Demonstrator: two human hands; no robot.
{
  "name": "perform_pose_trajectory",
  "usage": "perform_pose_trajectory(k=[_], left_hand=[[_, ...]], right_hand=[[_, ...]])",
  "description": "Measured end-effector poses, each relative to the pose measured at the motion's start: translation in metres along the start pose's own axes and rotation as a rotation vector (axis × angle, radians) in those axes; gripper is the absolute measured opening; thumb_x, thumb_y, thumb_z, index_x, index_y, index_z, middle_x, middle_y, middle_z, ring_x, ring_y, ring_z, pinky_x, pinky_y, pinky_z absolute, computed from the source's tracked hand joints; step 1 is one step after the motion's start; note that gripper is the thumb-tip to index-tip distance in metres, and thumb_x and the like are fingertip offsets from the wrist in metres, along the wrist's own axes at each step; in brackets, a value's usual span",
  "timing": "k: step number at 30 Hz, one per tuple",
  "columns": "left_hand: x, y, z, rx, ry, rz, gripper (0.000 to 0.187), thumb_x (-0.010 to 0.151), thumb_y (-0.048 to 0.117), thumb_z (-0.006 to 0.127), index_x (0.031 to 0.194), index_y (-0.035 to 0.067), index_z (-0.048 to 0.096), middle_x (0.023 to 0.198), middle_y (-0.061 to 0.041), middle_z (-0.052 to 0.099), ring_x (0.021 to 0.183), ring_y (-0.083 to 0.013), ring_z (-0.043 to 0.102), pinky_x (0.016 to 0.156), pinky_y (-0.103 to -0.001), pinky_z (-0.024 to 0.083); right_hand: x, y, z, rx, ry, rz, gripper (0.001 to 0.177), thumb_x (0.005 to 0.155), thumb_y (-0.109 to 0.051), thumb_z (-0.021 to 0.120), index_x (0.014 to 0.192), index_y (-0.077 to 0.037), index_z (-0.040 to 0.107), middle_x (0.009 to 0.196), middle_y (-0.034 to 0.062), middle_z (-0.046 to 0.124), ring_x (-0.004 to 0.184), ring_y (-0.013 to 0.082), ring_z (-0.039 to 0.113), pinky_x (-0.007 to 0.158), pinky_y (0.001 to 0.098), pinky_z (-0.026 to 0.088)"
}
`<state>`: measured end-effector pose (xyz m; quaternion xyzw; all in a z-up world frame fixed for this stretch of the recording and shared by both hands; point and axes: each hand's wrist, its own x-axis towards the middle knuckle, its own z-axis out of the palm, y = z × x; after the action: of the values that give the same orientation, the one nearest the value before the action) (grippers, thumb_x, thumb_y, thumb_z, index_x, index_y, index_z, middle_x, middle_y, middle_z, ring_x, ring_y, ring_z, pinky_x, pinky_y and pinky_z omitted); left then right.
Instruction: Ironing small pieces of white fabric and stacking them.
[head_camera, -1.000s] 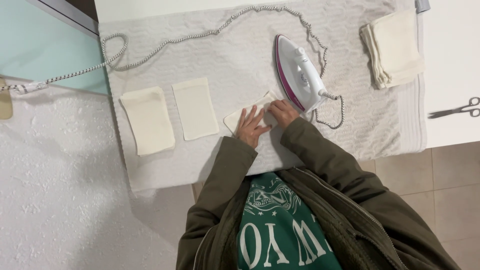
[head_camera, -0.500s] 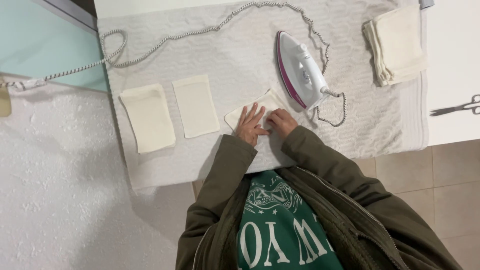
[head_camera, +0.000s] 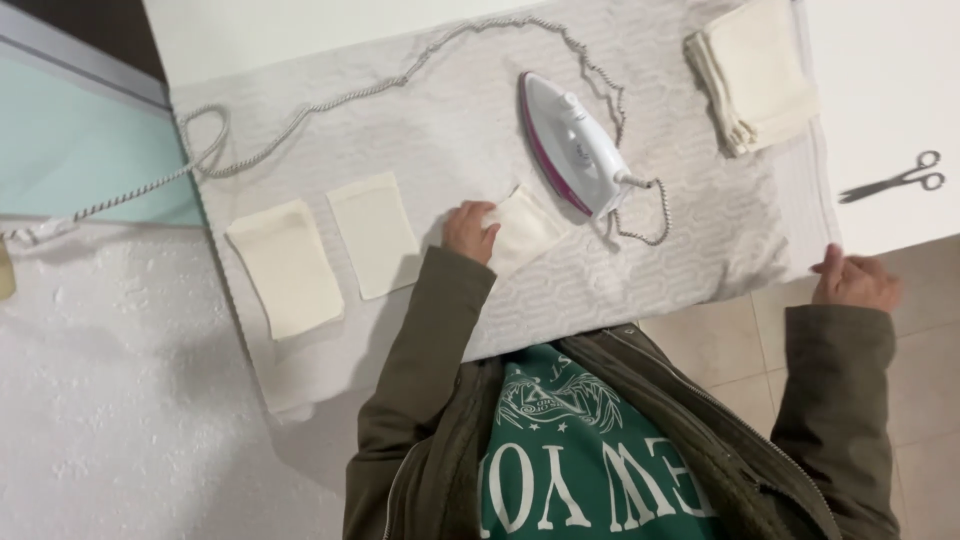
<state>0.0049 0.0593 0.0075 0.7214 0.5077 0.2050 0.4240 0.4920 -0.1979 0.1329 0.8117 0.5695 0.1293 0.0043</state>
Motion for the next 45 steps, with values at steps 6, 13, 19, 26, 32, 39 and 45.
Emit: perform_pose_trajectory(k=[6,13,19,26,32,39,45], left_hand=[[0.046,0.047,0.012,0.458,0.060,-0.051,0.042,0.075,0.037,0.088,0.102,0.011,0.069,0.108,-0.005,0.064,0.111,-0.0300,0.053,0.100,-0.052,0.035],[0.023,0.042,0.001,0.067,-0.079,-0.021,0.029,0.079,0.027,0.088,0.093,0.010,0.068,0.096,-0.006,0.070,0.097,-0.0258,0.064,0.088,-0.043,0.049],[-0.028,0.081,-0.063,-0.340,-0.098,0.263,0.019,0.086,0.007,0.081,0.105,0.006,0.076,0.096,-0.007,0.076,0.087,-0.0152,0.073,0.079,-0.031,0.058],[-0.053,0.090,-0.076,-0.370,0.094,0.232,0.014,0.091,0.010,0.079,0.104,0.005,0.077,0.087,-0.006,0.072,0.067,-0.0105,0.059,0.060,-0.027,0.047],[-0.056,0.103,-0.076,-0.220,0.052,0.173,0.019,0.093,0.019,0.081,0.106,0.007,0.075,0.068,-0.009,0.063,0.055,-0.0119,0.052,0.051,-0.031,0.041],[-0.067,0.016,-0.073,-0.312,-0.213,-0.017,0.023,0.094,0.029,0.076,0.103,0.008,0.075,0.087,-0.011,0.079,0.077,-0.0164,0.074,0.072,-0.033,0.057],[-0.038,0.009,-0.072,0.022,0.067,-0.169,0.019,0.098,0.026,0.070,0.103,0.009,0.076,0.097,-0.012,0.077,0.091,-0.0285,0.073,0.085,-0.040,0.057]], right_hand=[[0.027,-0.088,-0.054,0.570,-0.061,0.131,0.032,0.098,-0.007,0.079,0.126,0.001,0.066,0.126,0.0199,0.065,0.103,0.0282,0.069,0.082,0.0372,0.060],[0.076,-0.240,-0.039,1.106,-0.084,-0.300,0.047,0.086,-0.003,0.083,0.127,0.000,0.060,0.124,0.0174,0.067,0.111,0.0285,0.072,0.090,0.0365,0.064],[0.095,-0.309,-0.044,1.144,-0.154,-0.603,0.068,0.072,-0.018,0.089,0.128,0.005,0.060,0.122,0.0229,0.068,0.107,0.0395,0.068,0.086,0.0448,0.057],[0.097,-0.325,-0.060,1.040,-0.576,-0.554,0.028,0.091,-0.028,0.079,0.101,-0.003,0.070,0.080,0.0134,0.074,0.066,0.0236,0.072,0.061,0.0388,0.054],[0.087,-0.342,-0.056,1.234,-0.610,-0.456,0.027,0.098,-0.027,0.067,0.108,-0.001,0.066,0.062,0.0141,0.061,0.051,0.0214,0.055,0.050,0.0383,0.043],[0.082,-0.342,0.028,1.127,-0.439,-0.304,0.020,0.105,-0.025,0.062,0.105,-0.006,0.067,0.075,0.0150,0.068,0.061,0.0245,0.068,0.059,0.0401,0.053],[0.114,-0.371,0.074,0.797,-0.322,-0.349,0.018,0.107,-0.025,0.058,0.108,-0.007,0.061,0.099,0.0174,0.072,0.082,0.0416,0.070,0.071,0.0511,0.056]])
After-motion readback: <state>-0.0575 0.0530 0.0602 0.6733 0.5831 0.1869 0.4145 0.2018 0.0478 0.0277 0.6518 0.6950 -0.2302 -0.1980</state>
